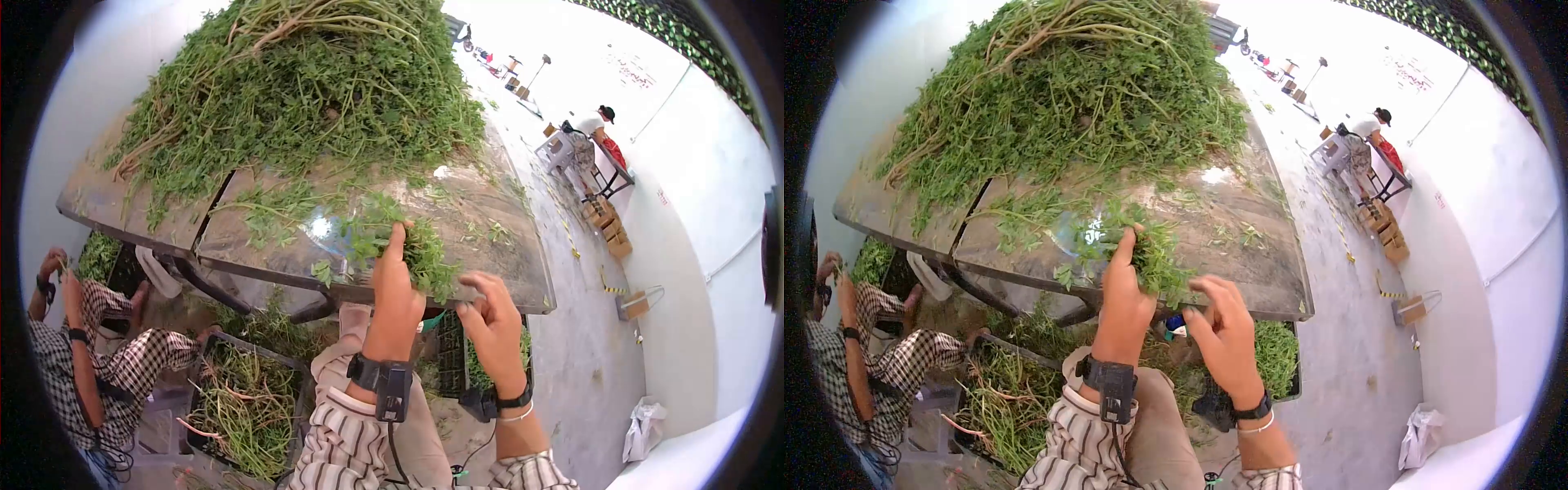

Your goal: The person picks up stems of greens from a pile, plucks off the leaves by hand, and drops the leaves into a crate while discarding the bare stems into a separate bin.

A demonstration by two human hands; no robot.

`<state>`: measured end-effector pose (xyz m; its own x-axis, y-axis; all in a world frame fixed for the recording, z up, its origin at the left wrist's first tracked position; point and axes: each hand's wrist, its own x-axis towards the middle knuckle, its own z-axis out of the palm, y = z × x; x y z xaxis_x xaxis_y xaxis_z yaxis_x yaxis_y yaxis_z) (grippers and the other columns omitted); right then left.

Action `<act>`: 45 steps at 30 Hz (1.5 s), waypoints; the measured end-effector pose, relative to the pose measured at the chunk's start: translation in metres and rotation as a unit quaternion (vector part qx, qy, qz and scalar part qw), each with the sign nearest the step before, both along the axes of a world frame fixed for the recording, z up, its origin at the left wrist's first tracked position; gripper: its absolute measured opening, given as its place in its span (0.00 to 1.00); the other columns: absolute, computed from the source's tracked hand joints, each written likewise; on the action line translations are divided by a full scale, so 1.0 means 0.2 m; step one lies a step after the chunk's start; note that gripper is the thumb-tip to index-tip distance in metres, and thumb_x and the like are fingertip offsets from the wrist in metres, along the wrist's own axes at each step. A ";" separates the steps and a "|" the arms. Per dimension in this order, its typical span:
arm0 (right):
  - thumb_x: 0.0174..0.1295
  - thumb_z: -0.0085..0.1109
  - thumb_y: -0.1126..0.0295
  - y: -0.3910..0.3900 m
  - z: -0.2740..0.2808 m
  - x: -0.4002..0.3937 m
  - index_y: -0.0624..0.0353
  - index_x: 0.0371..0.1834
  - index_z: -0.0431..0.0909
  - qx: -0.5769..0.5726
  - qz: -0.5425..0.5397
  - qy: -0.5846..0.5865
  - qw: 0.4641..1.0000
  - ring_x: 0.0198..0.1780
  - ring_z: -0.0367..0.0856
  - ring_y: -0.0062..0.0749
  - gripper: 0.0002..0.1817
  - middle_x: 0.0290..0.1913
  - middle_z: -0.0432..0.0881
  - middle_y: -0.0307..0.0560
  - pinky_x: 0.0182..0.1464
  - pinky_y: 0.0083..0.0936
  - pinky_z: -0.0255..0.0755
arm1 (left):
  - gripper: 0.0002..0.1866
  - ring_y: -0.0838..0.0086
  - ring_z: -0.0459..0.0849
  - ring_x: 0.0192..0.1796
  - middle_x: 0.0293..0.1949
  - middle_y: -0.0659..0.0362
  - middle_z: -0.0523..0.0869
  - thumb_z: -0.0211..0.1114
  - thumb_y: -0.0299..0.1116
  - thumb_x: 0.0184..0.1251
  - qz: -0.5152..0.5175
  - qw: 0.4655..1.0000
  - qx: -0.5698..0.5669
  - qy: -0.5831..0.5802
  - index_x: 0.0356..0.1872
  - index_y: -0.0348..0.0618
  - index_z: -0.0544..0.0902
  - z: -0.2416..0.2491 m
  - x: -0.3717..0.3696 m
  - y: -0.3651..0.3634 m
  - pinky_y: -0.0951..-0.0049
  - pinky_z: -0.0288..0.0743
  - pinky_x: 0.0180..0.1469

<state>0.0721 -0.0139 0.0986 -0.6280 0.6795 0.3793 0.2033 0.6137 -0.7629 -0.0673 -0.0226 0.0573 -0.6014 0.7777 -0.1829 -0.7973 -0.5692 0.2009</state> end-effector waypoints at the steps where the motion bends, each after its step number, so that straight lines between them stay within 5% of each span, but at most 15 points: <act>1: 0.51 0.57 0.78 0.00 -0.04 0.05 0.64 0.46 0.74 -0.024 -0.023 0.014 0.999 0.22 0.60 0.15 0.16 0.46 0.73 0.43 0.26 0.14 0.59 | 0.10 0.77 0.77 0.34 0.33 0.65 0.77 0.55 0.39 0.68 -0.004 1.000 -0.001 0.005 0.40 0.45 0.77 0.00 0.01 0.00 0.73 0.72 0.34; 6: 0.53 0.55 0.79 0.00 -0.22 0.32 0.64 0.46 0.74 -0.133 -0.089 0.051 0.986 0.23 0.58 0.13 0.15 0.46 0.72 0.40 0.27 0.13 0.57 | 0.10 0.74 0.78 0.38 0.39 0.61 0.80 0.52 0.39 0.69 -0.058 0.995 0.000 0.077 0.41 0.46 0.77 -0.01 0.08 0.02 0.71 0.74 0.38; 18: 0.59 0.54 0.69 -0.11 -0.49 0.84 0.61 0.46 0.74 -0.299 -0.207 0.075 0.929 0.21 0.67 0.15 0.13 0.26 0.71 0.37 0.25 0.16 0.63 | 0.09 0.71 0.80 0.39 0.38 0.57 0.81 0.52 0.33 0.68 -0.266 0.932 -0.072 0.235 0.39 0.39 0.76 -0.05 0.52 0.08 0.72 0.75 0.43; 24: 0.61 0.53 0.65 -0.06 -0.50 0.98 0.60 0.54 0.68 -0.348 -0.216 0.189 0.892 0.23 0.68 0.13 0.19 0.47 0.75 0.40 0.24 0.14 0.62 | 0.09 0.73 0.78 0.42 0.42 0.60 0.80 0.52 0.33 0.68 -0.354 0.878 -0.121 0.300 0.43 0.42 0.75 -0.27 0.81 0.07 0.73 0.73 0.42; 30: 0.56 0.58 0.65 -0.08 -0.59 1.03 0.61 0.60 0.63 -0.303 -0.191 0.099 0.928 0.45 0.73 0.28 0.29 0.56 0.69 0.46 0.42 0.22 0.70 | 0.14 0.73 0.72 0.52 0.52 0.61 0.75 0.53 0.38 0.67 -0.413 0.805 -0.214 0.370 0.51 0.46 0.74 -0.43 1.08 -0.02 0.72 0.66 0.50; 31: 0.55 0.58 0.65 -0.08 -0.64 1.03 0.61 0.61 0.62 -0.240 -0.199 0.047 0.949 0.52 0.70 0.34 0.30 0.57 0.68 0.49 0.49 0.25 0.67 | 0.16 0.76 0.69 0.53 0.57 0.62 0.72 0.53 0.33 0.67 -0.440 0.821 -0.238 0.276 0.54 0.46 0.72 -0.49 1.11 -0.04 0.75 0.64 0.52; 33: 0.52 0.59 0.66 -0.10 -0.66 1.03 0.61 0.62 0.61 -0.197 -0.210 0.006 0.958 0.61 0.66 0.45 0.33 0.58 0.68 0.55 0.59 0.32 0.61 | 0.18 0.74 0.70 0.53 0.59 0.59 0.70 0.54 0.28 0.64 -0.440 0.811 -0.186 0.338 0.56 0.44 0.70 -0.60 1.11 -0.06 0.74 0.65 0.52; 34: 0.52 0.59 0.66 -0.10 -0.66 1.03 0.61 0.62 0.61 -0.198 -0.209 0.005 0.958 0.61 0.66 0.45 0.33 0.58 0.68 0.55 0.59 0.32 0.61 | 0.21 0.73 0.70 0.54 0.61 0.57 0.69 0.54 0.23 0.62 -0.436 0.797 -0.130 0.398 0.58 0.42 0.69 -0.66 1.11 -0.08 0.73 0.66 0.53; 35: 0.51 0.59 0.68 -0.11 -0.67 1.02 0.62 0.59 0.63 -0.208 -0.211 0.011 0.955 0.57 0.70 0.43 0.30 0.54 0.72 0.55 0.57 0.31 0.63 | 0.28 0.65 0.72 0.57 0.59 0.48 0.71 0.52 0.13 0.54 -0.303 0.663 -0.072 0.681 0.61 0.36 0.66 -0.64 1.08 -0.13 0.70 0.67 0.52; 36: 0.51 0.59 0.69 -0.11 -0.67 1.02 0.63 0.56 0.66 -0.217 -0.211 0.017 0.953 0.54 0.74 0.41 0.27 0.51 0.75 0.54 0.55 0.30 0.65 | 0.28 0.65 0.72 0.57 0.59 0.48 0.71 0.52 0.13 0.54 -0.301 0.663 -0.075 0.681 0.61 0.36 0.66 -0.63 1.07 -0.13 0.70 0.67 0.52; 38: 0.50 0.59 0.69 -0.11 -0.70 1.01 0.64 0.52 0.68 -0.214 -0.217 -0.013 0.952 0.50 0.75 0.46 0.24 0.46 0.76 0.57 0.51 0.32 0.67 | 0.29 0.57 0.72 0.59 0.53 0.41 0.74 0.49 0.10 0.49 -0.344 0.486 -0.105 0.797 0.59 0.31 0.66 -0.53 1.05 -0.12 0.67 0.67 0.54; 39: 0.50 0.59 0.69 -0.10 -0.71 1.00 0.64 0.48 0.71 -0.213 -0.223 -0.043 0.950 0.46 0.76 0.52 0.21 0.41 0.77 0.59 0.48 0.34 0.69 | 0.30 0.54 0.73 0.58 0.50 0.42 0.77 0.46 0.10 0.46 -0.297 0.692 -0.003 0.658 0.57 0.32 0.69 -0.64 1.09 -0.10 0.68 0.66 0.56; 40: 0.50 0.58 0.70 -0.10 -0.73 1.00 0.65 0.45 0.71 -0.171 -0.231 -0.033 0.957 0.43 0.76 0.52 0.18 0.39 0.77 0.59 0.45 0.34 0.69 | 0.31 0.56 0.72 0.59 0.52 0.45 0.76 0.47 0.10 0.42 -0.377 0.660 -0.029 0.649 0.55 0.34 0.71 -0.59 1.07 -0.10 0.70 0.64 0.58; 42: 0.50 0.57 0.73 -0.09 -0.77 1.00 0.65 0.41 0.72 -0.131 -0.238 -0.020 0.962 0.39 0.77 0.53 0.15 0.36 0.78 0.59 0.41 0.34 0.70 | 0.26 0.65 0.72 0.57 0.53 0.52 0.76 0.54 0.18 0.50 -0.499 0.793 -0.174 0.302 0.56 0.39 0.71 -0.55 1.14 -0.04 0.71 0.62 0.59; 45: 0.50 0.55 0.75 -0.06 -0.80 1.03 0.66 0.41 0.73 -0.063 -0.279 -0.017 0.958 0.37 0.78 0.50 0.14 0.35 0.79 0.58 0.41 0.33 0.70 | 0.26 0.70 0.70 0.55 0.56 0.57 0.71 0.55 0.31 0.63 -0.483 0.797 -0.181 0.314 0.63 0.42 0.62 -0.60 1.21 -0.01 0.71 0.63 0.57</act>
